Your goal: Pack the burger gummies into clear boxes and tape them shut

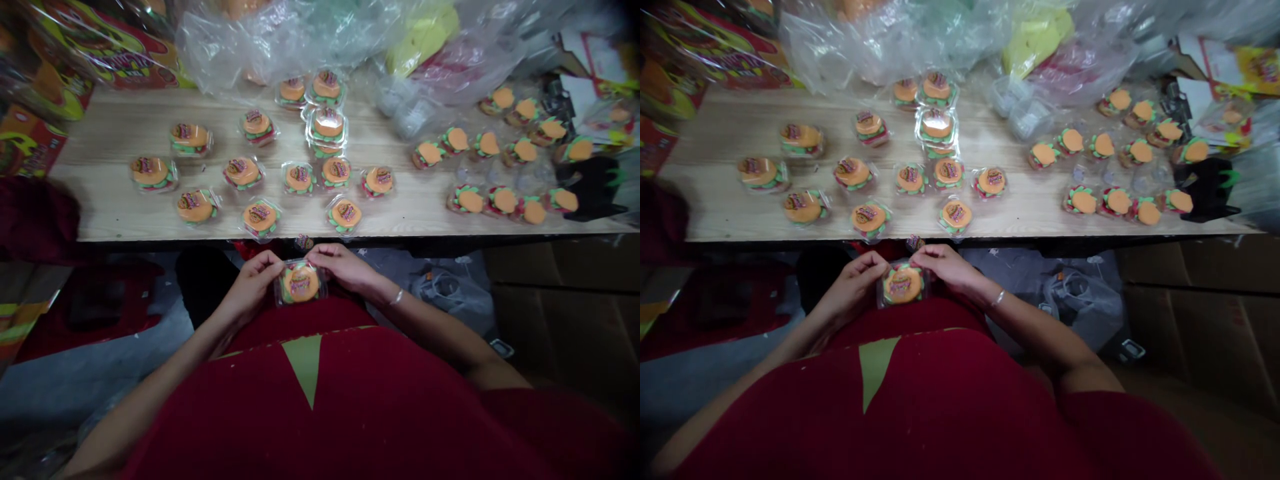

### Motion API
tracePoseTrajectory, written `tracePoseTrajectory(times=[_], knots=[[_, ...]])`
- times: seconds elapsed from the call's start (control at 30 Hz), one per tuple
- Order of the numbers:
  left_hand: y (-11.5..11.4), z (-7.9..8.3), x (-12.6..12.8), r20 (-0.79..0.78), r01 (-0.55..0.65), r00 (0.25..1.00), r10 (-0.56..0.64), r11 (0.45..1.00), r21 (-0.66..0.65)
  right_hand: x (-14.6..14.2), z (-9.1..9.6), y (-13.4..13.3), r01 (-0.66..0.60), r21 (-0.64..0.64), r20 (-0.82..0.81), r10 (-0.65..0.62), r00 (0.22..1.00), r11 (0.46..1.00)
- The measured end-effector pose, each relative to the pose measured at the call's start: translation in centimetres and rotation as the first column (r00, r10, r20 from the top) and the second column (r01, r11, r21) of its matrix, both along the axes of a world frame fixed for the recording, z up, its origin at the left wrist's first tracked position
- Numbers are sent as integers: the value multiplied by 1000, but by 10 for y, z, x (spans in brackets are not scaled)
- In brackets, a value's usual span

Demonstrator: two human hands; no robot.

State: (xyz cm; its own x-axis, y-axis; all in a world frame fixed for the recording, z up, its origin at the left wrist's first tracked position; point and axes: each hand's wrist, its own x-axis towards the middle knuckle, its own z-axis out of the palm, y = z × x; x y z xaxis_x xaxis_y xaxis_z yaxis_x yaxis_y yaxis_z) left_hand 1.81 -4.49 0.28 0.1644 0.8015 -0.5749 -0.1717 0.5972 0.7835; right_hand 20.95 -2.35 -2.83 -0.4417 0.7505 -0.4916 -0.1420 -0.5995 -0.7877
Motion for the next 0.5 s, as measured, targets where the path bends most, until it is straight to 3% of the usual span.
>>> tracePoseTrajectory(times=[0.13,0.33,0.5], knots=[[19,9,-5,51,-121,992,119,992,39,-11,9,12,74,32,-77,-71,994,997],[26,8,-13,88,-279,958,274,959,55,-13,22,3,33,133,-71,-24,997,991],[29,6,-7,115,-361,930,348,925,121,-18,28,6,157,201,-25,-155,988,967]])
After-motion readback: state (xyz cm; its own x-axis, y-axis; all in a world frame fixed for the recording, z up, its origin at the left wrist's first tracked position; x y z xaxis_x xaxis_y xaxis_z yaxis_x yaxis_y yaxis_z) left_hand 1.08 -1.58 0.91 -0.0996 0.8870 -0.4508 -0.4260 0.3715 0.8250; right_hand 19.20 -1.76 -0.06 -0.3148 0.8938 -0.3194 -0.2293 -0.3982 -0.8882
